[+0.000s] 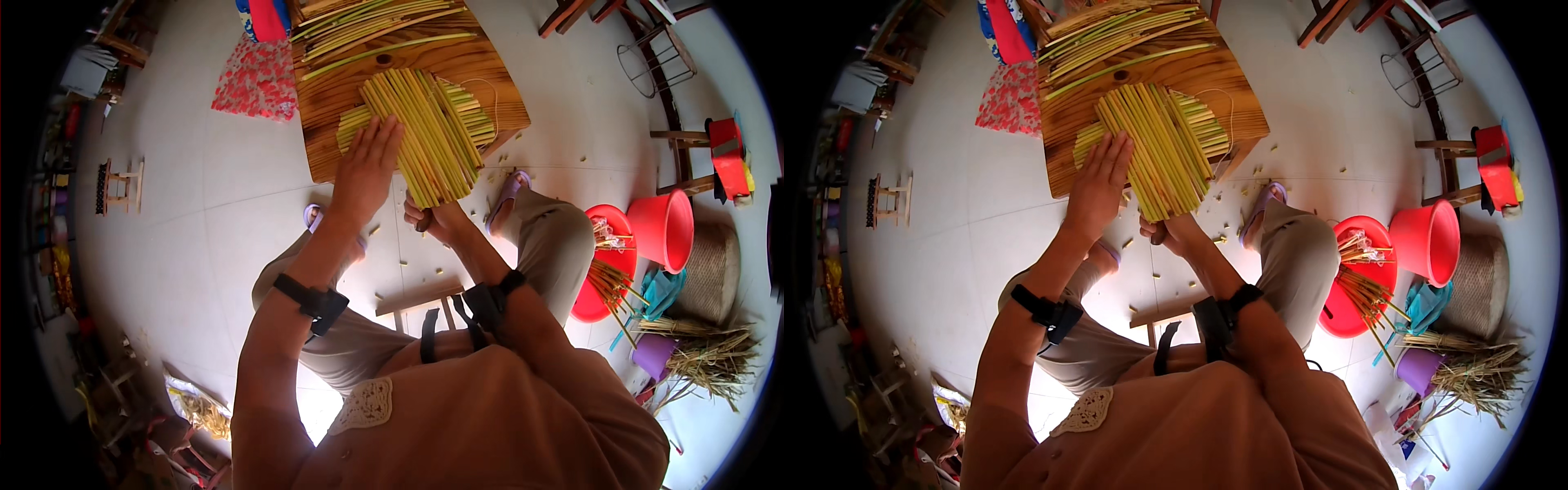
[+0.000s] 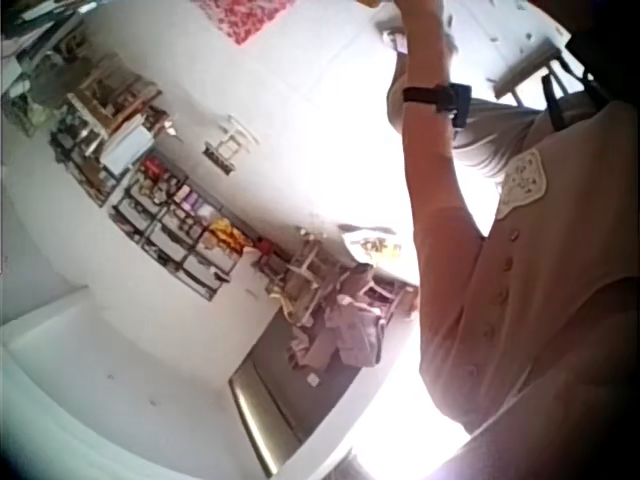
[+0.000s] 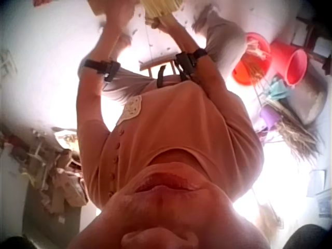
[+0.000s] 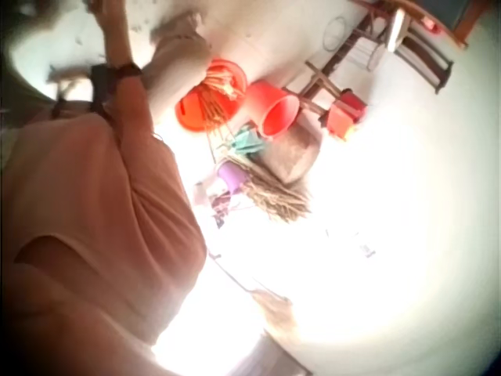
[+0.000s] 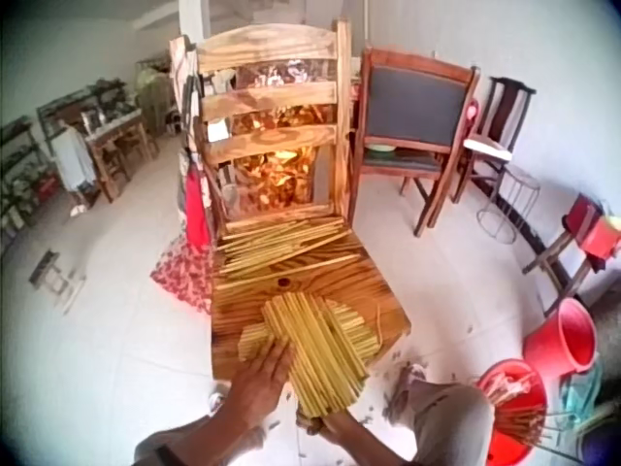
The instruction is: Assembling and weaving thin wooden sticks together to create a flat, circular decorative object.
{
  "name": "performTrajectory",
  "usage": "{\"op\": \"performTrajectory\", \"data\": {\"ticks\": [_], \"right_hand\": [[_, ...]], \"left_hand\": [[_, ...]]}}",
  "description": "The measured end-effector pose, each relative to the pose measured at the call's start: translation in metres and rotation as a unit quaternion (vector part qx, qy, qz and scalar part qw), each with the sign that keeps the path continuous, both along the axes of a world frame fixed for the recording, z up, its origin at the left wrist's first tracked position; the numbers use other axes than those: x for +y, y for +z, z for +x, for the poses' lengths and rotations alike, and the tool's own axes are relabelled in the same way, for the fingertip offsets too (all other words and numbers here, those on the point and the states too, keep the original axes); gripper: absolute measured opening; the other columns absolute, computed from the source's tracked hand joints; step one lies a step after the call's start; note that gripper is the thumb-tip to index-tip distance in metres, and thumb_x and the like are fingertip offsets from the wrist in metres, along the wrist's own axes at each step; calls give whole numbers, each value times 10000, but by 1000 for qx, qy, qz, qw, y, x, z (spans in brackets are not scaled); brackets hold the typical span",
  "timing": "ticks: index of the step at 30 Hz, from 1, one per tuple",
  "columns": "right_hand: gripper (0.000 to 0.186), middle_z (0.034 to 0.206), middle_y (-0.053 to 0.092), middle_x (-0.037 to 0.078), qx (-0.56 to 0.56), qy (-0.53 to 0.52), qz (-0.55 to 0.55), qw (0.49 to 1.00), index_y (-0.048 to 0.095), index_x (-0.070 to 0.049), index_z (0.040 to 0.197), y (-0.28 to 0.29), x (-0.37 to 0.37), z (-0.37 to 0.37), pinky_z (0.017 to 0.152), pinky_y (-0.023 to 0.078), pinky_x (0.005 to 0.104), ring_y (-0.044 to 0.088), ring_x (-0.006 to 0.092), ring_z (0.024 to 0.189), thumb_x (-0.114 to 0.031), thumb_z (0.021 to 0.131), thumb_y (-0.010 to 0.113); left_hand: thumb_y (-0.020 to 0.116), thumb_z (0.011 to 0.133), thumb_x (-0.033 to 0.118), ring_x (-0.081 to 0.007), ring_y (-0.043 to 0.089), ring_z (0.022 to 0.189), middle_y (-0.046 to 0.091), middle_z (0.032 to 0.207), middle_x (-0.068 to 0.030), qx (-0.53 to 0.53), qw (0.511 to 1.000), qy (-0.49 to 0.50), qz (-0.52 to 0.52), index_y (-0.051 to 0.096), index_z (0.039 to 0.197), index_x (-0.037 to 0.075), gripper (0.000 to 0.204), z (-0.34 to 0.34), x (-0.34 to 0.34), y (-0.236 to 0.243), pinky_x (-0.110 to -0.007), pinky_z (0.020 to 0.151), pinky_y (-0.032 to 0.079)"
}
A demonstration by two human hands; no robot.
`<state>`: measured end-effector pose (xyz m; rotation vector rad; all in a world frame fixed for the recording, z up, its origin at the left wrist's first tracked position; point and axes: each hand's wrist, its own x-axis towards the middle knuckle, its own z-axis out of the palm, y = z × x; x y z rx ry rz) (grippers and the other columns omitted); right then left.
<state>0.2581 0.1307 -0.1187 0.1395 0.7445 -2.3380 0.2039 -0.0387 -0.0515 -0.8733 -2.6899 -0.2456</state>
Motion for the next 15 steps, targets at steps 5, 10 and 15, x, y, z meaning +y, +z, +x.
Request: {"op": "performTrajectory", "data": {"ticks": [5,10,15], "right_hand": [[285,609,379,-20,-78,-112,-19,990,483,-141,765,11,0,4,567,323,280,359,126,561,-331,972,532],[204,681,502,-3,12,-161,123,979,559,-118,926,-2,8,3,564,391,301,452,124,562,-310,986,524],[167,751,560,-1,34,-246,202,947,554,-97,989,37,8,0,490,371,233,494,101,567,-259,995,513]], "left_hand": [[512,842,28,-325,408,1366,430,1478,-135,34,999,0,18,406,1431,12,599,-1,3,-3,-447,1135,334],[526,834,31,-332,442,1339,464,1446,-148,66,997,-29,21,437,1406,-1,581,-1,0,-1,-444,1105,383],[530,848,14,-303,456,1331,475,1434,-144,49,998,3,45,447,1398,5,556,7,7,16,-390,1075,424]]}}
